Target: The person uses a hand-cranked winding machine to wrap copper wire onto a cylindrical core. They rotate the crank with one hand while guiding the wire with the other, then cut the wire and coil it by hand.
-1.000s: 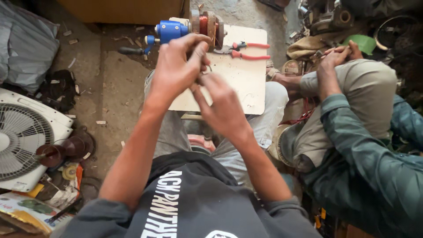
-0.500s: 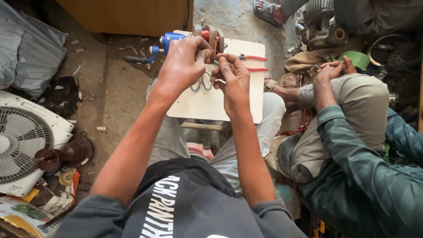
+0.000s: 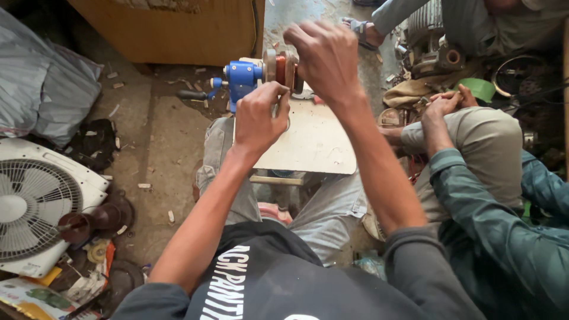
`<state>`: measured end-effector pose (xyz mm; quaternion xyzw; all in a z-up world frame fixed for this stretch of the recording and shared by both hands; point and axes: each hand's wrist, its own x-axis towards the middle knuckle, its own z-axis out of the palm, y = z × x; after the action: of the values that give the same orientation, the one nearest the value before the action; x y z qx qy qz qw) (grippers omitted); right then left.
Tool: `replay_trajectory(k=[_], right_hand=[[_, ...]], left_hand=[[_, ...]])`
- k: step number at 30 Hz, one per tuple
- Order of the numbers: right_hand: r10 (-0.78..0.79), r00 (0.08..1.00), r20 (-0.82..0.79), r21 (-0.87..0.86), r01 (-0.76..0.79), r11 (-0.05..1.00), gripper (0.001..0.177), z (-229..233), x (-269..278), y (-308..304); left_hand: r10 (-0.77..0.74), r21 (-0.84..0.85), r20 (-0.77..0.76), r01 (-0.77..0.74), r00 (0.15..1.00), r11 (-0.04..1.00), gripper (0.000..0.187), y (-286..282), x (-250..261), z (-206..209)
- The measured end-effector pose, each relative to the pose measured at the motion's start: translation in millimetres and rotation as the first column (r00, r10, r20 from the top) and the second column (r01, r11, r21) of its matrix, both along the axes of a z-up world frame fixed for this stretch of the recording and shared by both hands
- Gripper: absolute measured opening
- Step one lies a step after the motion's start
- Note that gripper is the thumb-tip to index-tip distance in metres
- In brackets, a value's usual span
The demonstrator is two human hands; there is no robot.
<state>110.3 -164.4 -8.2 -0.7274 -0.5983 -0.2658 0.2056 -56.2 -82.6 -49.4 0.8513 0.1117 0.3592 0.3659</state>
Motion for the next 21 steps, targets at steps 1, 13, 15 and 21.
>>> replay_trajectory(k=[1,13,15,21], right_hand=[[0.028,0.996,0.088,-0.017,-0.027,0.999,0.014,13.0,1.4,0.8],[0.006,0.998,0.068,-0.038,-0.003,0.999,0.014,14.9,23.2,-37.8],[0.029,0.998,0.059,-0.03,-0.027,0.999,0.015,5.7,36.0,-27.8],[0.051,0.993,0.105,-0.206,-0.028,0.978,0.029,-0.6,55.0,20.1]], left_hand=[[0.021,-0.023,0.01,-0.021,1.0,1.0,0.006,-1.3,-0.3,-1.1],[0.031,-0.098,0.028,-0.029,0.999,0.995,0.011,3.3,-6.0,-1.8],[0.105,-0.069,0.025,-0.103,0.994,0.992,0.012,1.1,-6.9,-5.0],[0.158,-0.063,0.032,-0.156,0.987,0.986,0.011,-11.7,-5.8,-21.6]])
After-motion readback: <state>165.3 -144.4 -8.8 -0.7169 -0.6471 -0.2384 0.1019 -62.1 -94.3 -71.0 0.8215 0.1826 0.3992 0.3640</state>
